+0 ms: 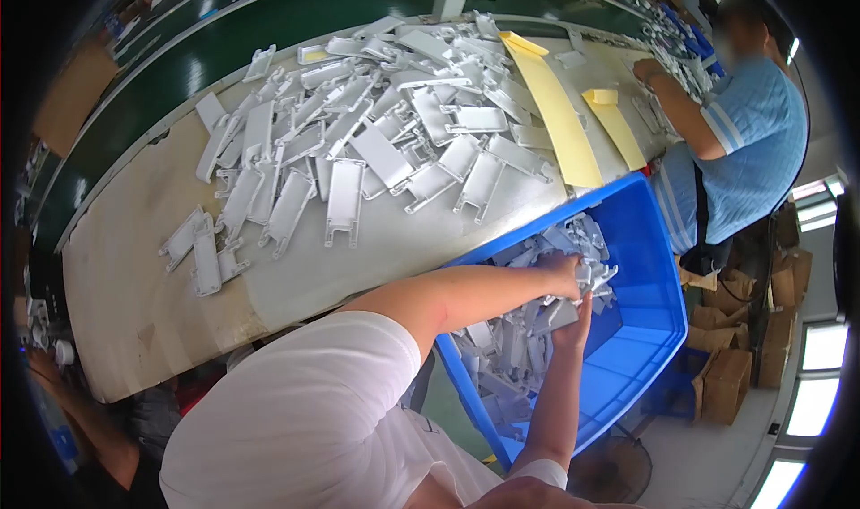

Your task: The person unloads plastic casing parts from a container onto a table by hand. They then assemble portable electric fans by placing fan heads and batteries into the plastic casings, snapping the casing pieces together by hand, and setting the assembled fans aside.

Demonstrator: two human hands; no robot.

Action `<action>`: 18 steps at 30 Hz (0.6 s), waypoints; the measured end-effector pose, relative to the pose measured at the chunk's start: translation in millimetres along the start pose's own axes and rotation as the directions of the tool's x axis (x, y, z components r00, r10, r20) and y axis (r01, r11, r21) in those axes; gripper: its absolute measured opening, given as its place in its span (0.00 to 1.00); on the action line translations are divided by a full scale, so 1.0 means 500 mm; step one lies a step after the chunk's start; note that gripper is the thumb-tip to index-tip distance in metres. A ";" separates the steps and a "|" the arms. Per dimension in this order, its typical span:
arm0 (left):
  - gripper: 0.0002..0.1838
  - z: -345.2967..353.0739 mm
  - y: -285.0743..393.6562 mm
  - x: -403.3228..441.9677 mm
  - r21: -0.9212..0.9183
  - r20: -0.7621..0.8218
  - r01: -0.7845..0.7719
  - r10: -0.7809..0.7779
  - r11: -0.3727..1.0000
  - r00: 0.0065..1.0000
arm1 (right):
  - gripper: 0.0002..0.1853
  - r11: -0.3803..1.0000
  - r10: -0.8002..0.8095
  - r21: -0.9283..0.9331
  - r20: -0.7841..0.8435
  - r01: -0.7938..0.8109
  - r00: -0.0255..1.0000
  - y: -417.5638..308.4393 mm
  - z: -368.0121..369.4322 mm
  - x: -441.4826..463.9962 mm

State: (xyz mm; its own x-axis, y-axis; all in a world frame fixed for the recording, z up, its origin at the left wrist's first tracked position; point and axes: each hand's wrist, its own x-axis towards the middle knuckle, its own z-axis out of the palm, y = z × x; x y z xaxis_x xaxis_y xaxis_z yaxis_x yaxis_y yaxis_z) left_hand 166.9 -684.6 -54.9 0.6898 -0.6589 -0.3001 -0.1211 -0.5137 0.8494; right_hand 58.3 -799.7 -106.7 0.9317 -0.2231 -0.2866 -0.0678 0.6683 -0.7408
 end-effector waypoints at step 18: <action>0.36 -0.395 0.113 -0.379 0.077 -0.742 -0.714 0.519 0.696 0.426 | 0.27 0.765 -0.355 -0.303 0.537 0.568 0.765 -0.150 0.581 -0.069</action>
State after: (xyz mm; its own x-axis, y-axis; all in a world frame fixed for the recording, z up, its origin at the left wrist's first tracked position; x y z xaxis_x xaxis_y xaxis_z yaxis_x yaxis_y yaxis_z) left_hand 170.7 -480.2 135.6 0.7601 -0.1393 0.6347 -0.6316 0.0710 0.7720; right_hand 135.0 -635.9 135.0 0.9286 -0.0268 0.3700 0.3690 0.1698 -0.9138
